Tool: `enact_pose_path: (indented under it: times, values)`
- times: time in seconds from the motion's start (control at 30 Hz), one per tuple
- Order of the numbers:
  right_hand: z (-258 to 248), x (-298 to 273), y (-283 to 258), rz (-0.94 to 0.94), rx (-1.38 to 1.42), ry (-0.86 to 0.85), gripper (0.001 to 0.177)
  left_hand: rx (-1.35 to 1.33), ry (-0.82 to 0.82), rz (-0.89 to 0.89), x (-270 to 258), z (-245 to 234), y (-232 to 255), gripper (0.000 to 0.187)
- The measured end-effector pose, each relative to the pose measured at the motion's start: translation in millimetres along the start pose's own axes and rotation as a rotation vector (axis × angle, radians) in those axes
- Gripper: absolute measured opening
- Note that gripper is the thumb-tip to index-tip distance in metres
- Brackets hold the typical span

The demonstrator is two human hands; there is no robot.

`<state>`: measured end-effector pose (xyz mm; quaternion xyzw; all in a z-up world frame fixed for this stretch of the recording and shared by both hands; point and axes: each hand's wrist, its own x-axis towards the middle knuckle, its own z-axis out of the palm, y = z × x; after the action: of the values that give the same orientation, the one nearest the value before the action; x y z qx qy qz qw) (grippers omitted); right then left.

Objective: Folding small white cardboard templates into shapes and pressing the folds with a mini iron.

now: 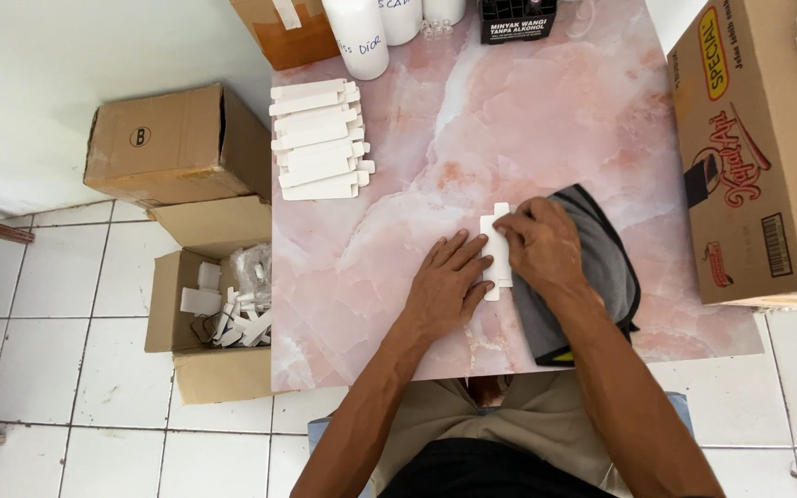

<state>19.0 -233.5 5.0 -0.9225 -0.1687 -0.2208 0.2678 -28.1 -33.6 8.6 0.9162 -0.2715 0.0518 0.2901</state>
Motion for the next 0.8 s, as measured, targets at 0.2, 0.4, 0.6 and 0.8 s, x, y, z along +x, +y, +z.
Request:
enact_pose_path:
  times: [0.2, 0.4, 0.6, 0.8]
  values:
    - [4, 19, 8, -0.057, 0.026, 0.008, 0.010, 0.021, 0.063, 0.007, -2, 1, 3, 0.030]
    - [-1, 16, 11, -0.106, 0.095, -0.032, 0.006, 0.055, 0.074, 0.026, -5, 9, -3, 0.026]
    - [-13, 5, 8, -0.117, 0.119, -0.080, 0.006, 0.072, 0.084, 0.036, -5, 9, -3, 0.023]
    - [12, 22, 29, -0.099, 0.094, -0.022, 0.007, 0.045, 0.107, 0.044, -5, 13, -6, 0.024]
